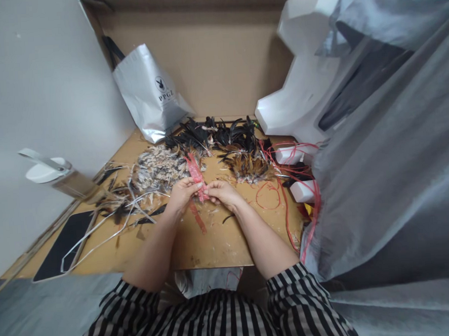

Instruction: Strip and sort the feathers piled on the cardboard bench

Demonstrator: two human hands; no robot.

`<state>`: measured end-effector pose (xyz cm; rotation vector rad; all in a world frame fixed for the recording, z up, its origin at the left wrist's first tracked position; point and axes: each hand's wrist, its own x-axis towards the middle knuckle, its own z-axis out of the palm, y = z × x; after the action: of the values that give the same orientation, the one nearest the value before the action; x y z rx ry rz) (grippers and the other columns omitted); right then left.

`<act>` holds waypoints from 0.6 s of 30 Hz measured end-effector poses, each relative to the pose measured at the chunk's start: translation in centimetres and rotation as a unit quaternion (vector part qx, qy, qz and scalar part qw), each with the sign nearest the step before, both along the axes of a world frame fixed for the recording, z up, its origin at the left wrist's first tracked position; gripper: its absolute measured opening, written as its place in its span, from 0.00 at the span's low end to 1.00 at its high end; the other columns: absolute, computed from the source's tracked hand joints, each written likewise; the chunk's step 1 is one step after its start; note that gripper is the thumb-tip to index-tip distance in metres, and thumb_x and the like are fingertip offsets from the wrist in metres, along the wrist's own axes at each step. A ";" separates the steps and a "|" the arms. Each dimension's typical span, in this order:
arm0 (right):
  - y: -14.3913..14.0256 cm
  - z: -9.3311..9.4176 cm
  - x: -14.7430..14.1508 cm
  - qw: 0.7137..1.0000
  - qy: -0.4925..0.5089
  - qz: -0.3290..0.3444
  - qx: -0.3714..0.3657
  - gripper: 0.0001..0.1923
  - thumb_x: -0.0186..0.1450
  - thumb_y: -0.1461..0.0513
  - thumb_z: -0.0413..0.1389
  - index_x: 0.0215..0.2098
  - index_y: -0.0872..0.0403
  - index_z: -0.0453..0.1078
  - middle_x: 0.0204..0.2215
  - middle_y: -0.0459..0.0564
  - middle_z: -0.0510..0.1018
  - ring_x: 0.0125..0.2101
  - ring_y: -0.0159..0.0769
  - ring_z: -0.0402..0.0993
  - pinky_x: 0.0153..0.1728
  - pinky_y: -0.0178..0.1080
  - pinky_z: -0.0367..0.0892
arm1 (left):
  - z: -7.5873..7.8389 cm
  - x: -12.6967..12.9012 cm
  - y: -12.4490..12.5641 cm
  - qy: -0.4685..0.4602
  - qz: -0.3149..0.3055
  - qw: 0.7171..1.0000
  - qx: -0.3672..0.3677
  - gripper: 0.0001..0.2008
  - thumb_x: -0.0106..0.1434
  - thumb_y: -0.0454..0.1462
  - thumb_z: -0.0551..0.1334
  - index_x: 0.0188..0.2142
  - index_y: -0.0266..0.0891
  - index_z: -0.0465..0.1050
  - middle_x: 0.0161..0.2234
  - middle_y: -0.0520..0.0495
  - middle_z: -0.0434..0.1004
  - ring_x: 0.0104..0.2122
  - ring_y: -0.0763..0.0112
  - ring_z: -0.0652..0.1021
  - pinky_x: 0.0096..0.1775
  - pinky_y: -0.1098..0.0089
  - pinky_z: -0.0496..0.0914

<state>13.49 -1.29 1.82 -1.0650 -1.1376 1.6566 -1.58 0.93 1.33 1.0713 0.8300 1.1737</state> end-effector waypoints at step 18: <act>0.1 0.4 0.6 0.999 0.047 0.008 -0.026 0.13 0.47 0.57 0.63 0.22 0.58 0.67 0.14 0.41 0.66 0.14 0.21 0.54 0.14 0.28 0.44 | 0.3 -0.5 -0.1 0.016 -0.068 0.997 0.020 0.12 0.46 0.37 0.67 0.30 0.33 0.71 0.24 0.49 0.75 0.22 0.75 0.73 0.27 0.73 0.67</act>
<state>14.06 -1.15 2.23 -1.0023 -1.0495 1.7398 -2.05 0.80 1.65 1.1637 0.7484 1.0641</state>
